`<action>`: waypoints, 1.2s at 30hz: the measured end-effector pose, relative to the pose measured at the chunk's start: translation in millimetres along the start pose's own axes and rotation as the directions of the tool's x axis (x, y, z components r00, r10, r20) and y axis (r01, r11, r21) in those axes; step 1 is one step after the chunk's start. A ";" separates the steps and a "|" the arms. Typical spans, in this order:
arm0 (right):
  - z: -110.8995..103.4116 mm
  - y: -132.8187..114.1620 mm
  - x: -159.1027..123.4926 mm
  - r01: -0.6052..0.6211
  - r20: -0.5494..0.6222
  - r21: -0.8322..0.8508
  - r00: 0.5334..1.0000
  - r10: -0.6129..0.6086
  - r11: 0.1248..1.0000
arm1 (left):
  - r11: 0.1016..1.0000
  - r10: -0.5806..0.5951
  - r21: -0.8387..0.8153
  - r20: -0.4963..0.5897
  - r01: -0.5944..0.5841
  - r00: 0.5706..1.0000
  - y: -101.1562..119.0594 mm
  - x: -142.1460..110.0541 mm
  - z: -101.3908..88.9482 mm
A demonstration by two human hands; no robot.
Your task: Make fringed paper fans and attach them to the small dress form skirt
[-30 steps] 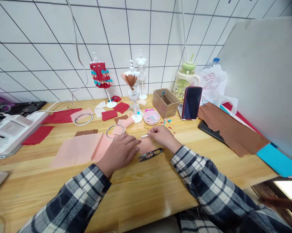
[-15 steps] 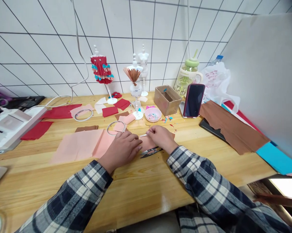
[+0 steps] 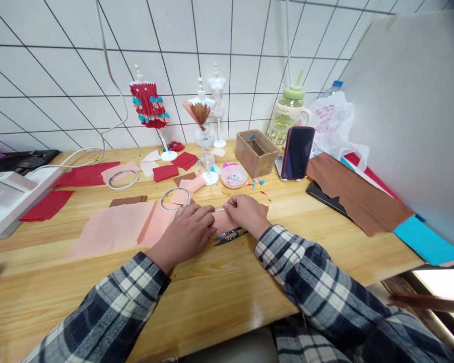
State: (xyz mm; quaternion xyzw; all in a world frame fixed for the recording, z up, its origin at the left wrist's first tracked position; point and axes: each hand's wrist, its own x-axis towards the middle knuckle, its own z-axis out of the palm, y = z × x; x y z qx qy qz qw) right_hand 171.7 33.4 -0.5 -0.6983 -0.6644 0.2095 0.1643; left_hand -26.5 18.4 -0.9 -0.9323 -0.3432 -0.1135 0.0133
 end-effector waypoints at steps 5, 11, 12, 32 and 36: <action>1.9 1.5 0.7 -0.002 -0.012 -0.010 1.000 0.002 1.000 | 1.000 0.003 0.009 0.020 -0.003 1.000 0.2 0.5 -1.2; -2.7 1.3 2.0 0.041 -0.075 0.102 0.997 -0.033 0.994 | 0.999 0.041 0.008 0.075 -0.041 0.996 2.2 0.5 -3.9; -3.2 1.2 2.1 0.045 -0.081 0.118 0.996 -0.036 0.992 | 0.999 0.039 0.012 0.079 -0.040 0.996 2.2 0.4 -3.9; 4.7 2.2 5.3 -0.013 -0.013 -0.018 1.000 0.013 1.000 | 0.999 0.045 -0.016 0.056 -0.044 0.997 -0.1 -0.1 0.4; 6.0 3.2 6.0 -0.007 -0.025 -0.033 1.000 0.006 0.999 | 0.999 0.046 -0.010 0.075 -0.045 0.996 0.9 1.3 -0.7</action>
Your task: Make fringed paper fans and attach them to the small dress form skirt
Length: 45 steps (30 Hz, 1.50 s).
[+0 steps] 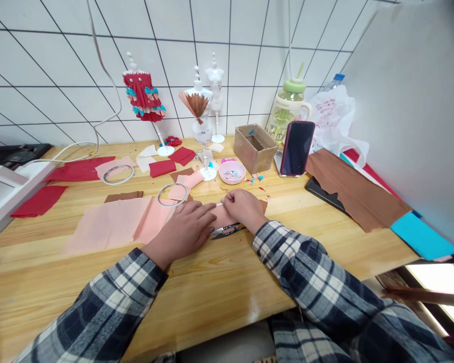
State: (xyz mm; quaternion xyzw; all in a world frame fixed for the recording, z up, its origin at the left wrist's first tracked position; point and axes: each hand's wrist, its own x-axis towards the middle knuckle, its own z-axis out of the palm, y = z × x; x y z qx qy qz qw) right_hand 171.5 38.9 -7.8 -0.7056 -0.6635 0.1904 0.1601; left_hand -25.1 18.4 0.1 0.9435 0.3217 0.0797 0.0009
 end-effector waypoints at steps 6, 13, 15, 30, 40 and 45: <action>2.9 2.3 -0.1 0.016 -0.023 -0.013 1.000 -0.017 1.000 | 1.000 -0.016 -0.017 0.018 0.017 1.000 -0.2 -0.1 0.3; 4.2 3.3 0.8 0.052 -0.045 -0.069 0.997 -0.056 0.996 | 1.000 -0.014 -0.018 0.014 0.014 1.000 -0.7 0.9 0.7; 4.6 3.1 1.2 0.055 -0.040 -0.072 0.998 -0.058 0.996 | 1.000 -0.017 -0.018 0.021 0.017 1.000 -0.6 1.6 -0.3; -1.8 15.1 1.7 0.118 -0.068 0.004 0.991 -0.118 0.993 | 0.995 -0.073 -0.072 0.041 0.075 0.997 -1.9 -1.4 -1.0; 1.2 10.5 -1.1 0.298 -0.065 -0.071 0.951 -0.302 0.952 | 0.990 -0.123 -0.070 -0.021 0.122 0.992 -2.2 -5.1 -4.6; 1.7 10.5 -3.4 0.343 -0.091 0.005 0.936 -0.341 0.939 | 0.948 -0.269 -0.220 -0.161 0.231 0.949 -11.4 -6.3 -0.7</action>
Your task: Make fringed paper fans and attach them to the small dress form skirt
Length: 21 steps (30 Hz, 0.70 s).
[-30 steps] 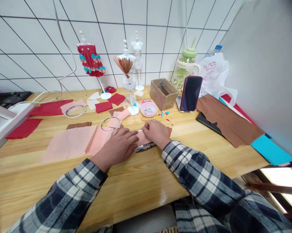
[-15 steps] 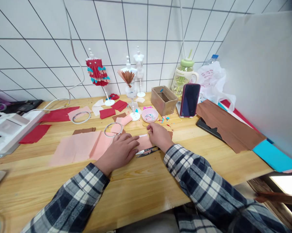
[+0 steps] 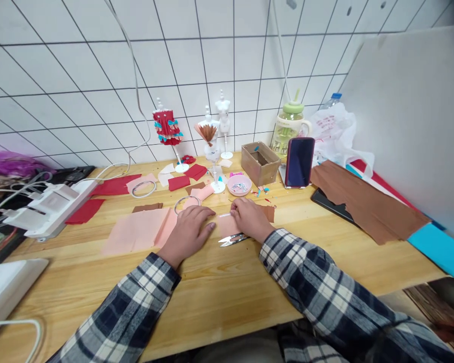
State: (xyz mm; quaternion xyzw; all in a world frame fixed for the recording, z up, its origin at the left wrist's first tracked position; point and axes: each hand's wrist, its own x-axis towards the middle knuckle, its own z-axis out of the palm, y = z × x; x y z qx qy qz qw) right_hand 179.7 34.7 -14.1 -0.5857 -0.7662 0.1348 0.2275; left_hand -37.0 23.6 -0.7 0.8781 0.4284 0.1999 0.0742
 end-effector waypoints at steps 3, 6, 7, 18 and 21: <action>0.9 0.7 -1.9 0.011 0.000 0.027 1.000 -0.011 1.000 | 0.995 -0.074 -0.077 -0.060 0.069 0.995 -5.7 -0.4 2.9; 4.4 1.2 -2.0 0.061 -0.028 -0.004 0.998 -0.061 0.998 | 0.989 -0.103 -0.110 -0.074 0.095 0.992 -8.2 -0.8 5.1; 5.6 1.1 -1.8 0.075 -0.029 -0.023 0.997 -0.075 0.997 | 0.989 -0.099 -0.114 -0.068 0.091 0.993 -8.6 -0.8 5.6; -1.0 -1.0 -3.7 0.037 0.023 0.032 0.999 -0.038 0.999 | 0.978 -0.128 -0.172 -0.050 0.117 0.991 -6.3 -2.1 1.6; 2.0 -2.2 -4.4 0.010 -0.042 -0.095 0.999 -0.014 0.995 | 0.974 -0.129 -0.193 -0.046 0.118 0.991 -3.1 -1.7 0.4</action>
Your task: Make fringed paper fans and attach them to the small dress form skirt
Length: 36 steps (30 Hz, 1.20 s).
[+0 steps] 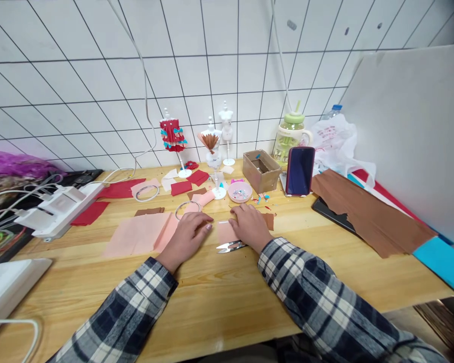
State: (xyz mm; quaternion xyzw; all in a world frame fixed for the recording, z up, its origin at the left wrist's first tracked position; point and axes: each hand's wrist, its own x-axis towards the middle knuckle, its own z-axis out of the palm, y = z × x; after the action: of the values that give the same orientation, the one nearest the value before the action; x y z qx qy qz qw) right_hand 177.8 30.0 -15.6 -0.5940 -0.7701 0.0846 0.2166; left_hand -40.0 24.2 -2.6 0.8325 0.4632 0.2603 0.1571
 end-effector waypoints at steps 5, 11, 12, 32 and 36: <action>2.0 2.9 2.0 -0.034 0.059 0.075 0.998 0.029 0.997 | 1.000 -0.002 -0.028 0.000 0.002 1.000 -1.3 0.4 0.4; -7.6 3.0 -1.3 -0.015 0.053 0.349 0.999 -0.004 0.937 | 0.920 -0.221 -0.323 0.040 0.222 0.974 2.0 -3.6 3.6; -9.6 0.9 -2.5 0.008 0.032 0.368 0.999 -0.021 0.930 | 0.891 -0.239 -0.381 0.067 0.246 0.969 5.3 -4.4 4.4; -17.0 -13.3 -11.9 0.217 -0.270 0.501 0.959 -0.086 0.838 | 0.777 -0.402 -0.519 0.025 0.355 0.915 34.2 -7.2 7.0; -21.9 -16.4 -13.9 0.231 -0.387 0.411 0.920 -0.061 0.882 | 0.786 -0.398 -0.504 0.032 0.359 0.917 34.2 -6.8 5.2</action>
State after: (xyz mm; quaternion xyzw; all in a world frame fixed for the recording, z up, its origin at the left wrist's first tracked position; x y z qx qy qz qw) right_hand 175.7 9.4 7.1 -0.4725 -0.7195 0.1318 0.4916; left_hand -16.4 0.4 8.5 0.6428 0.5427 0.3656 0.3984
